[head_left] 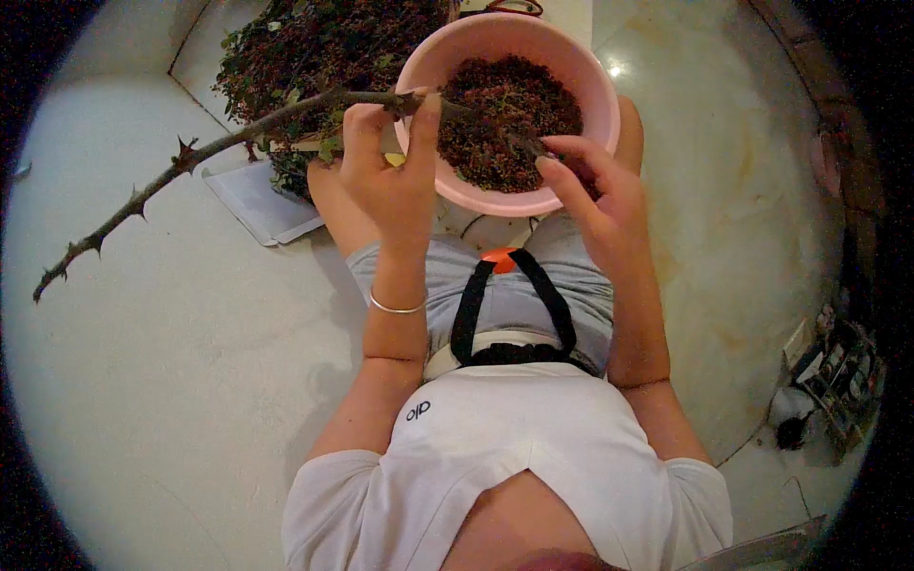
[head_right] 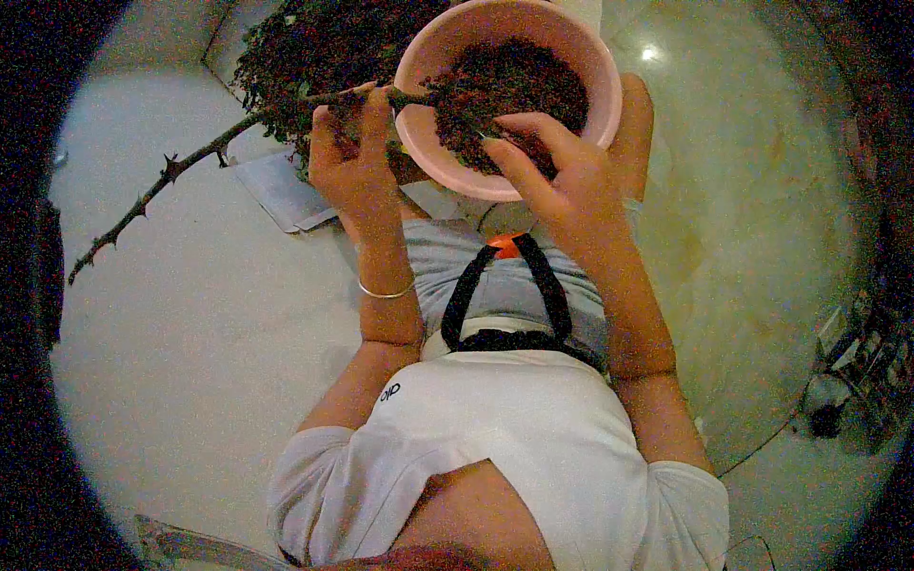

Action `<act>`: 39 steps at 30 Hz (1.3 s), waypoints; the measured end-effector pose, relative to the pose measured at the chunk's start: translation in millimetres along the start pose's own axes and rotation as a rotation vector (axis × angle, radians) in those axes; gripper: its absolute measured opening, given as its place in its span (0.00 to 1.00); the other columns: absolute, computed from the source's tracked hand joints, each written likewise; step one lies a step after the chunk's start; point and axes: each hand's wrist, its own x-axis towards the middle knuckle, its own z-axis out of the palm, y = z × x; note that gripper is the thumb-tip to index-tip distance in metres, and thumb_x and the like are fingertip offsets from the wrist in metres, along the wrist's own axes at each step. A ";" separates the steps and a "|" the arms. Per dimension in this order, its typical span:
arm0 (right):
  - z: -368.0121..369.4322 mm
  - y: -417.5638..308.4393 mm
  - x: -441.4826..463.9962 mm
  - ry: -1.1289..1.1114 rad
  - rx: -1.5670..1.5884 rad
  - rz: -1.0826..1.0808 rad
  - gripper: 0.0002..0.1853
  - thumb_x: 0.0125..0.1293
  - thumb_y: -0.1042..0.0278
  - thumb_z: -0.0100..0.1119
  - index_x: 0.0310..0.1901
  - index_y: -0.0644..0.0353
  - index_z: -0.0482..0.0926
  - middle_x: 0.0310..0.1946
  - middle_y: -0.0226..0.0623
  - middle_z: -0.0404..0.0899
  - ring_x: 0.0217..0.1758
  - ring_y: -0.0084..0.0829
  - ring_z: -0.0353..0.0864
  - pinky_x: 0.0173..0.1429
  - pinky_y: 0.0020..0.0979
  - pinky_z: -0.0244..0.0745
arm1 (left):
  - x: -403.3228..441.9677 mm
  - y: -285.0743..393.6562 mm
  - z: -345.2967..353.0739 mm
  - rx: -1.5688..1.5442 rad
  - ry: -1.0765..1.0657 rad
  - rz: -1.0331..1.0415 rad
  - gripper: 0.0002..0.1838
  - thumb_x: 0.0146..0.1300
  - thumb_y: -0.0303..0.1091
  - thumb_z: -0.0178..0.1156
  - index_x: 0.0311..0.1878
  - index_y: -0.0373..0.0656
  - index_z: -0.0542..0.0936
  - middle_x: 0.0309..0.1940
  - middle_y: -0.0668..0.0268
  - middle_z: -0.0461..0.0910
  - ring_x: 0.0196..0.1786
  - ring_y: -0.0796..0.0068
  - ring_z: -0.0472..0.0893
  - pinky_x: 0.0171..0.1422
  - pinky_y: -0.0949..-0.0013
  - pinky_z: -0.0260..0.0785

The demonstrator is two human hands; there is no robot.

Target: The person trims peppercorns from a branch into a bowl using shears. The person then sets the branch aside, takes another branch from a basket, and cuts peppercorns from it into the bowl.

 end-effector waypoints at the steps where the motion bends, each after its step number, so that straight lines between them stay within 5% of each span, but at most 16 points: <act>1: 0.9 0.8 1.9 -0.050 0.113 0.054 0.14 0.62 0.62 0.61 0.44 0.63 0.79 0.33 0.37 0.82 0.36 0.24 0.79 0.42 0.25 0.73 | -0.8 1.4 -0.4 0.037 -0.004 0.027 0.08 0.54 0.28 0.68 0.34 0.38 0.79 0.30 0.67 0.76 0.32 0.78 0.72 0.38 0.77 0.64; 14: 8.8 17.9 19.3 -0.026 0.111 0.032 0.15 0.64 0.59 0.58 0.42 0.65 0.79 0.32 0.36 0.82 0.35 0.23 0.79 0.42 0.25 0.73 | -3.2 -2.6 3.3 0.028 -0.018 0.205 0.07 0.51 0.24 0.68 0.33 0.38 0.79 0.32 0.64 0.81 0.34 0.68 0.75 0.41 0.70 0.66; 26: 3.8 27.0 28.0 -0.098 0.101 0.041 0.17 0.64 0.58 0.58 0.43 0.67 0.79 0.30 0.34 0.81 0.33 0.23 0.77 0.40 0.25 0.72 | -3.5 9.3 2.3 0.129 -0.113 0.111 0.05 0.52 0.24 0.67 0.32 0.37 0.80 0.30 0.63 0.79 0.36 0.66 0.75 0.43 0.68 0.67; 29: 1.2 34.8 32.1 -0.153 0.182 0.036 0.16 0.65 0.57 0.57 0.42 0.64 0.80 0.27 0.29 0.78 0.30 0.19 0.74 0.35 0.21 0.69 | -1.9 0.9 6.0 0.060 -0.098 0.176 0.06 0.53 0.25 0.66 0.33 0.37 0.80 0.31 0.62 0.79 0.38 0.65 0.76 0.45 0.67 0.67; 31: -2.9 33.3 34.6 -0.252 0.294 0.297 0.13 0.66 0.58 0.56 0.40 0.61 0.81 0.22 0.23 0.73 0.24 0.14 0.68 0.26 0.18 0.62 | -3.0 -3.7 7.5 0.059 -0.101 0.143 0.06 0.53 0.25 0.66 0.34 0.36 0.80 0.31 0.61 0.79 0.39 0.64 0.76 0.46 0.67 0.67; 34: -5.0 38.3 36.6 -0.281 0.381 0.369 0.12 0.66 0.58 0.56 0.38 0.58 0.81 0.18 0.20 0.68 0.19 0.11 0.63 0.21 0.17 0.54 | -3.9 -13.5 10.1 0.044 -0.117 0.100 0.06 0.54 0.26 0.65 0.35 0.36 0.80 0.32 0.61 0.78 0.39 0.64 0.76 0.46 0.67 0.67; 39: -9.9 55.4 36.5 -0.266 0.492 0.331 0.15 0.65 0.54 0.57 0.38 0.59 0.81 0.18 0.20 0.68 0.18 0.13 0.63 0.21 0.19 0.55 | -0.2 -18.4 10.3 -0.006 -0.123 0.041 0.06 0.54 0.26 0.65 0.35 0.37 0.80 0.33 0.62 0.79 0.39 0.66 0.76 0.46 0.67 0.67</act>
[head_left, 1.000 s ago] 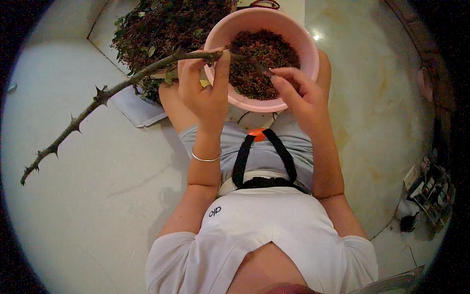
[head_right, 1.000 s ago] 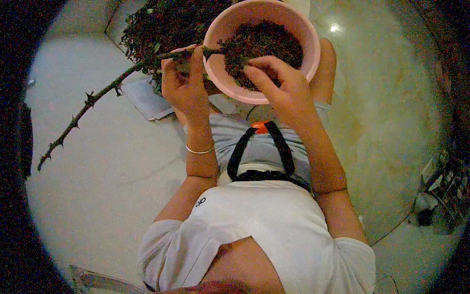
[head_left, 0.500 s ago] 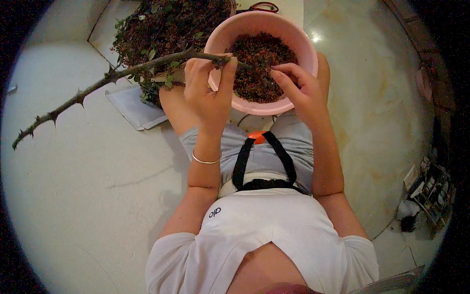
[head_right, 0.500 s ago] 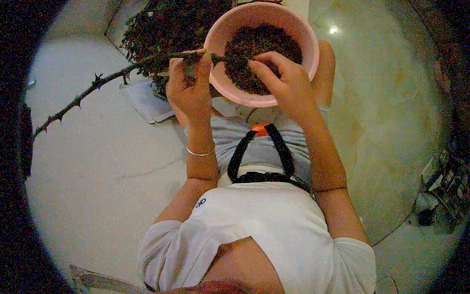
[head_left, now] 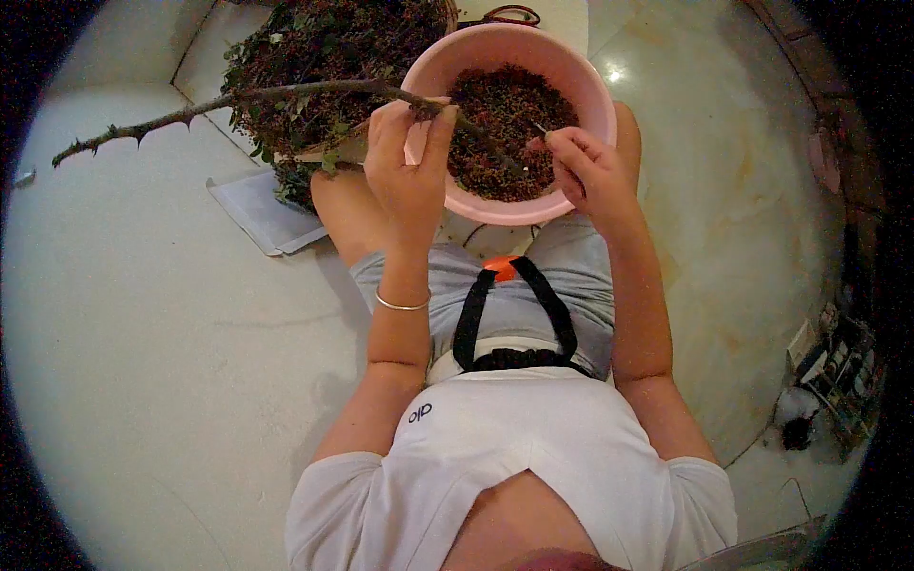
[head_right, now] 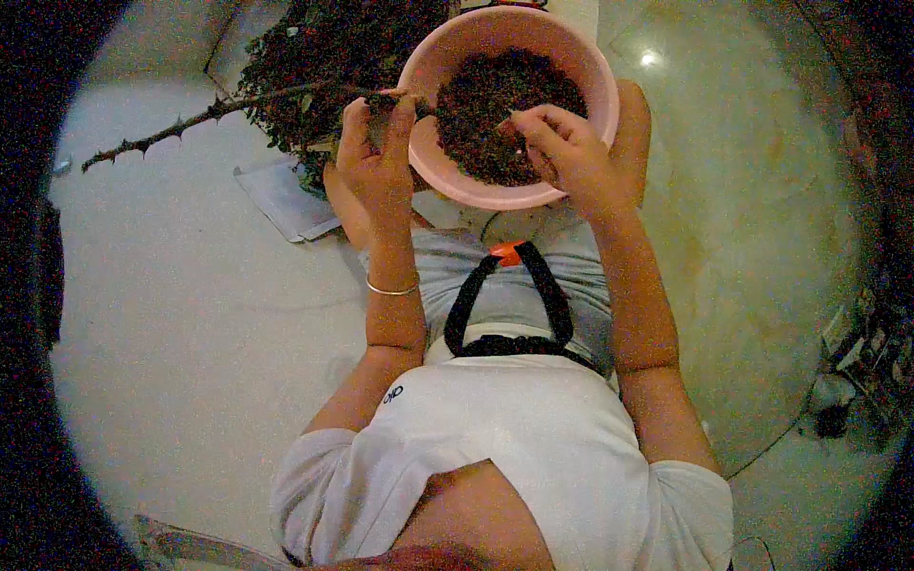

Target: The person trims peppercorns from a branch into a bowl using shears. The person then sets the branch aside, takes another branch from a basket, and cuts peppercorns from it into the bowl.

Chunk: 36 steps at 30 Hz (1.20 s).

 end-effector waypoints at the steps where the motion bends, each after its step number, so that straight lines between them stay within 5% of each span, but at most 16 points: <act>1: 0.2 0.2 -0.8 0.053 0.002 -0.025 0.16 0.65 0.53 0.57 0.39 0.59 0.81 0.19 0.21 0.69 0.20 0.13 0.65 0.22 0.19 0.58 | 0.4 -0.1 -0.1 -0.016 -0.017 -0.003 0.06 0.54 0.26 0.65 0.35 0.37 0.80 0.33 0.62 0.79 0.39 0.67 0.76 0.46 0.68 0.67; 4: 1.0 -10.4 -6.2 0.123 -0.370 -0.060 0.16 0.64 0.53 0.58 0.39 0.59 0.81 0.21 0.23 0.72 0.24 0.15 0.69 0.27 0.19 0.63 | 0.9 3.1 0.0 -0.044 -0.044 0.007 0.05 0.54 0.25 0.64 0.35 0.37 0.81 0.33 0.63 0.79 0.39 0.67 0.75 0.45 0.69 0.67; 10: -6.7 -28.3 -5.3 -0.063 -0.467 -0.099 0.15 0.63 0.55 0.59 0.39 0.60 0.82 0.27 0.26 0.77 0.31 0.17 0.74 0.36 0.20 0.68 | -1.7 11.7 -4.9 -0.101 -0.106 0.092 0.04 0.53 0.23 0.64 0.34 0.38 0.81 0.33 0.64 0.80 0.39 0.67 0.76 0.46 0.69 0.67; 26: -9.5 -40.0 -14.2 -0.170 -0.283 0.182 0.14 0.63 0.57 0.59 0.38 0.59 0.83 0.24 0.23 0.76 0.29 0.14 0.71 0.33 0.17 0.65 | -3.1 18.1 -10.7 -0.071 -0.169 0.066 0.04 0.52 0.24 0.64 0.32 0.38 0.82 0.33 0.64 0.81 0.42 0.65 0.76 0.49 0.67 0.67; 29: -1.2 -41.0 -14.7 -0.167 -0.353 0.042 0.14 0.64 0.57 0.59 0.38 0.60 0.82 0.26 0.24 0.77 0.31 0.15 0.73 0.36 0.18 0.68 | -4.3 14.9 -6.8 -0.114 -0.180 0.079 0.04 0.51 0.23 0.64 0.32 0.39 0.82 0.33 0.64 0.81 0.42 0.65 0.76 0.49 0.67 0.67; 32: 1.2 -36.5 -13.3 -0.186 -0.324 0.034 0.11 0.66 0.61 0.57 0.41 0.60 0.80 0.18 0.18 0.66 0.21 0.10 0.62 0.23 0.16 0.55 | -1.1 8.8 -6.1 -0.112 -0.183 0.158 0.05 0.50 0.23 0.65 0.32 0.39 0.83 0.33 0.64 0.81 0.42 0.65 0.76 0.49 0.67 0.67; 36: 7.2 -32.5 -16.4 -0.067 -0.533 -0.186 0.12 0.65 0.63 0.57 0.41 0.65 0.79 0.29 0.26 0.76 0.32 0.16 0.72 0.37 0.20 0.67 | -1.1 11.6 -7.3 -0.054 -0.157 0.108 0.06 0.49 0.23 0.66 0.32 0.40 0.83 0.33 0.64 0.81 0.41 0.65 0.76 0.48 0.67 0.67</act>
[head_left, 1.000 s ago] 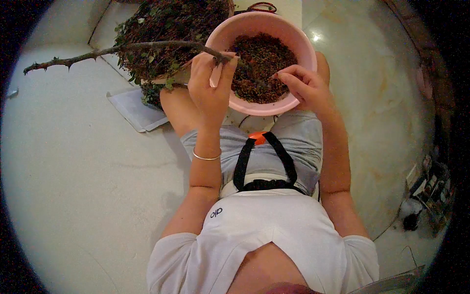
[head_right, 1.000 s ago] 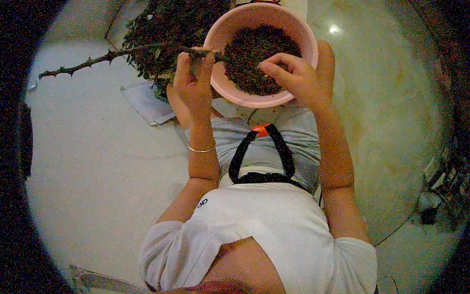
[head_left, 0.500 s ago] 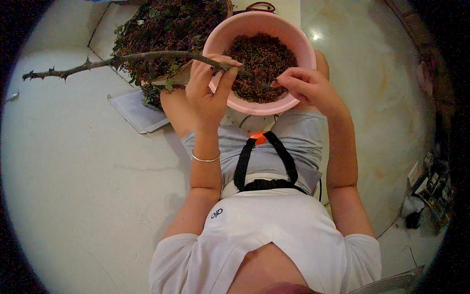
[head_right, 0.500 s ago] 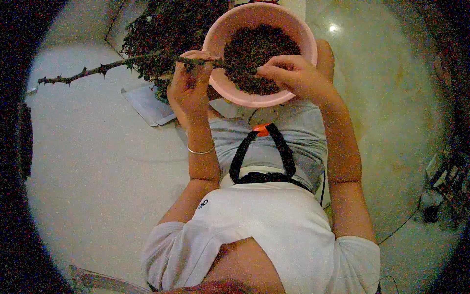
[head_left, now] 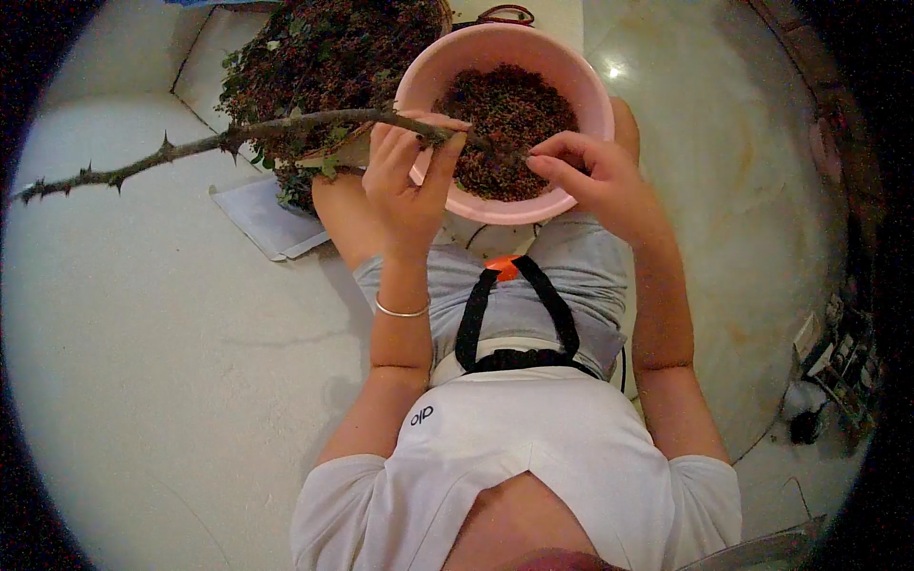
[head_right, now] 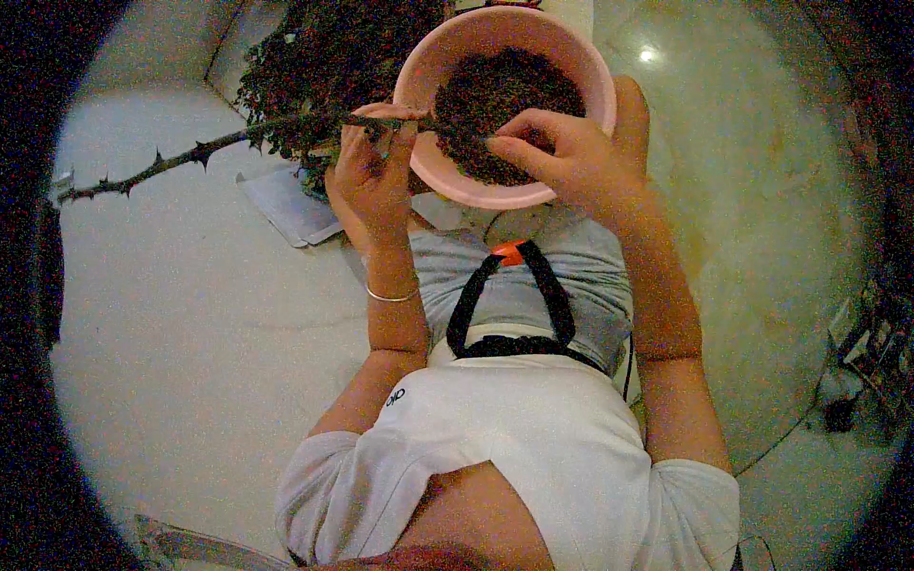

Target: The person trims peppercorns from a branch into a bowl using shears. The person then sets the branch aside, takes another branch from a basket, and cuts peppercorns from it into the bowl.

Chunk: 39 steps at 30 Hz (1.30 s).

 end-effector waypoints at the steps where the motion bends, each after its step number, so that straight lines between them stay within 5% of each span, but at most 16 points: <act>1: 1.0 -0.6 -1.1 0.036 -0.099 -0.020 0.12 0.65 0.64 0.57 0.41 0.66 0.78 0.32 0.29 0.78 0.36 0.18 0.73 0.41 0.22 0.69 | -0.2 -2.6 0.5 0.048 0.010 0.047 0.06 0.49 0.23 0.66 0.32 0.40 0.83 0.33 0.64 0.81 0.41 0.64 0.76 0.48 0.67 0.67; 5: 3.4 -2.2 -4.3 0.096 -0.286 0.015 0.11 0.65 0.65 0.57 0.40 0.66 0.79 0.32 0.29 0.78 0.37 0.18 0.74 0.41 0.22 0.69 | 0.1 -1.7 2.9 0.083 0.010 0.109 0.06 0.48 0.23 0.66 0.33 0.40 0.82 0.33 0.64 0.81 0.39 0.63 0.76 0.46 0.67 0.67; 8: 1.5 -1.0 -2.8 0.131 -0.201 -0.056 0.17 0.61 0.55 0.59 0.38 0.63 0.81 0.27 0.40 0.81 0.32 0.32 0.80 0.39 0.30 0.72 | -1.0 -4.7 2.8 0.110 -0.003 0.153 0.07 0.48 0.23 0.67 0.33 0.39 0.82 0.32 0.64 0.81 0.39 0.63 0.75 0.46 0.67 0.67; 10: -4.2 -5.9 -1.4 -0.043 -0.165 0.049 0.11 0.64 0.65 0.58 0.40 0.66 0.79 0.32 0.30 0.79 0.37 0.18 0.75 0.42 0.22 0.70 | -0.5 -2.1 3.0 0.106 -0.020 0.179 0.07 0.47 0.23 0.67 0.33 0.39 0.82 0.32 0.64 0.81 0.39 0.64 0.75 0.46 0.67 0.67; 26: -1.3 8.2 4.4 -0.043 0.027 0.033 0.12 0.66 0.64 0.57 0.42 0.66 0.78 0.33 0.27 0.77 0.37 0.16 0.74 0.41 0.20 0.69 | 0.6 0.0 3.2 0.063 -0.017 0.098 0.07 0.49 0.22 0.65 0.34 0.40 0.83 0.34 0.63 0.81 0.41 0.64 0.76 0.49 0.67 0.68; 39: 16.4 18.5 5.1 0.190 0.328 0.098 0.15 0.65 0.59 0.58 0.41 0.64 0.80 0.32 0.28 0.80 0.35 0.17 0.75 0.41 0.20 0.71 | 0.5 0.7 3.1 -0.052 0.093 0.005 0.03 0.53 0.23 0.63 0.33 0.38 0.83 0.34 0.64 0.81 0.41 0.66 0.76 0.48 0.67 0.67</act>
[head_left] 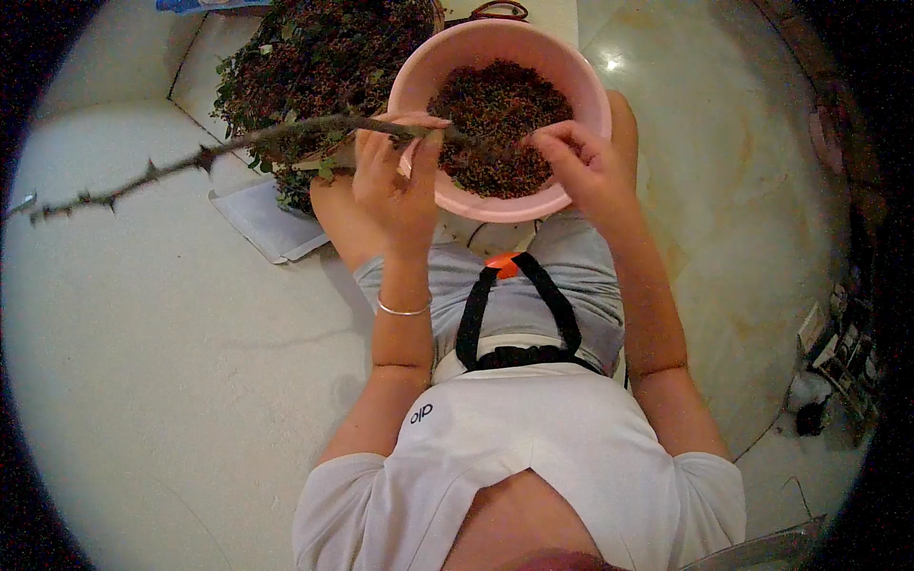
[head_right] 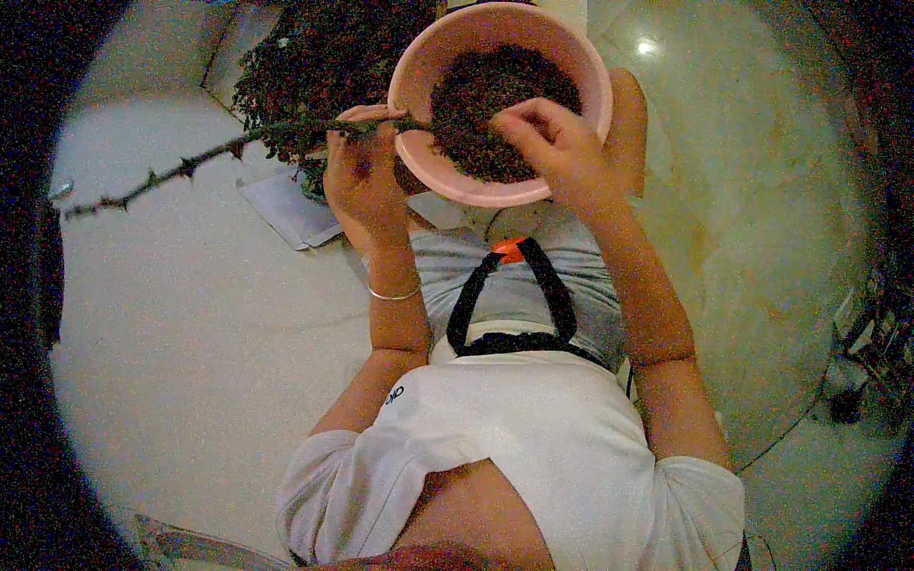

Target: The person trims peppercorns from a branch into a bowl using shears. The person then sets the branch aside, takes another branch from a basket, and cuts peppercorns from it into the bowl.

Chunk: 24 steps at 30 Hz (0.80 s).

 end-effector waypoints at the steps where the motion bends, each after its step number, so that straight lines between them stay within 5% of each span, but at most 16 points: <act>1: -0.8 3.4 1.6 0.105 -0.018 -0.060 0.14 0.65 0.59 0.58 0.42 0.64 0.79 0.32 0.29 0.80 0.35 0.18 0.75 0.40 0.20 0.71 | 1.6 2.7 -4.0 0.044 0.005 0.002 0.03 0.54 0.24 0.63 0.33 0.38 0.82 0.34 0.64 0.81 0.41 0.67 0.76 0.48 0.67 0.67; 8: 0.2 2.9 1.9 0.130 -0.173 -0.157 0.15 0.64 0.59 0.60 0.43 0.62 0.79 0.32 0.33 0.80 0.34 0.20 0.77 0.39 0.21 0.72 | 3.0 -1.5 -4.2 -0.123 0.028 -0.063 0.04 0.56 0.26 0.62 0.33 0.35 0.82 0.35 0.62 0.81 0.43 0.68 0.76 0.48 0.69 0.66; 11: -0.7 -7.2 -5.7 0.142 -0.132 -0.101 0.16 0.60 0.56 0.63 0.40 0.60 0.81 0.33 0.36 0.81 0.39 0.28 0.77 0.46 0.29 0.71 | -0.3 -2.7 -4.5 -0.136 0.047 -0.090 0.04 0.55 0.24 0.62 0.33 0.35 0.82 0.35 0.62 0.81 0.43 0.68 0.76 0.48 0.69 0.66; 13: -8.7 -12.1 -9.9 0.157 -0.835 -0.289 0.14 0.62 0.66 0.60 0.45 0.67 0.78 0.30 0.33 0.80 0.35 0.18 0.77 0.40 0.21 0.71 | 0.7 -1.9 -4.8 -0.124 0.045 -0.070 0.04 0.55 0.24 0.62 0.33 0.35 0.83 0.35 0.62 0.81 0.43 0.67 0.76 0.48 0.69 0.66; 24: -6.5 -51.0 -19.5 -0.107 -0.649 -0.249 0.13 0.62 0.68 0.59 0.43 0.68 0.79 0.29 0.33 0.80 0.31 0.19 0.76 0.36 0.22 0.70 | 3.7 -3.8 -8.8 -0.108 -0.051 0.089 0.03 0.52 0.23 0.63 0.32 0.36 0.82 0.32 0.66 0.82 0.42 0.66 0.76 0.49 0.66 0.66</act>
